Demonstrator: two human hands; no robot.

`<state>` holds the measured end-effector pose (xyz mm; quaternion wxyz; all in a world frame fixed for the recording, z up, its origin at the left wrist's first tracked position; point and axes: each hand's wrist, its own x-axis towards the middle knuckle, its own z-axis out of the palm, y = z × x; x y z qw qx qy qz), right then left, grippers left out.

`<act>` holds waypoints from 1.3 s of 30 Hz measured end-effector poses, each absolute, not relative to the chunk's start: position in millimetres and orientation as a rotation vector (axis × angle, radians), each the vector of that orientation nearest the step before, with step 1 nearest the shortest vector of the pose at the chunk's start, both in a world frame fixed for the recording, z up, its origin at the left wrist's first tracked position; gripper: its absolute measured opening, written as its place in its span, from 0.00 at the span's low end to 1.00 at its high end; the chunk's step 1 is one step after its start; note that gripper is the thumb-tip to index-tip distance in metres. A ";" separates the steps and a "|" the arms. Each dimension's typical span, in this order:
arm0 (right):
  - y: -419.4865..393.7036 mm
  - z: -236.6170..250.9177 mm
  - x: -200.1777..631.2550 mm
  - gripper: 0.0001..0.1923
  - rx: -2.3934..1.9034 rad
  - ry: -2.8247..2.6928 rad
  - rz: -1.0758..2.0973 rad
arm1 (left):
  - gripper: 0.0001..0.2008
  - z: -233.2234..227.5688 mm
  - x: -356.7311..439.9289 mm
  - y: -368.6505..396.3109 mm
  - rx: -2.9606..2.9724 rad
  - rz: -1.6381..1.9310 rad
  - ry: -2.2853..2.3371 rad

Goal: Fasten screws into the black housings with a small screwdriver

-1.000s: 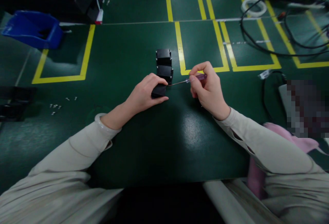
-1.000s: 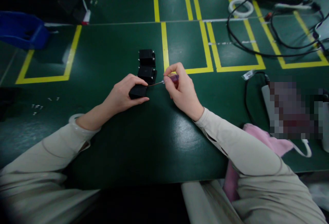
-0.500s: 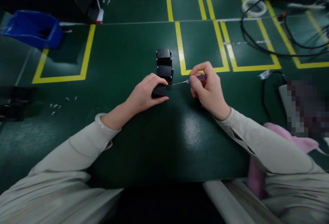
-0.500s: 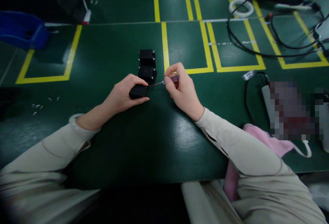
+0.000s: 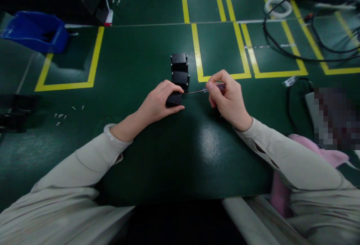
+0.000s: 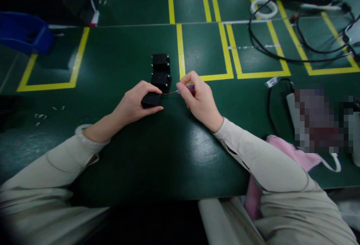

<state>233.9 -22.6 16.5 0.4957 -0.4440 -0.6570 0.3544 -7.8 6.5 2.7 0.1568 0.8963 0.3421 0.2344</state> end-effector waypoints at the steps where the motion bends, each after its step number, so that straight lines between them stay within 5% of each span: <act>1: -22.7 16.4 233.9 0.08 -1.074 -1.594 0.855 | 0.18 2.8 -7.9 6.5 2.567 0.671 0.978; 39: -23.2 17.1 233.8 0.09 -1.102 -1.592 0.865 | 0.19 2.7 -8.1 7.0 2.536 0.624 1.014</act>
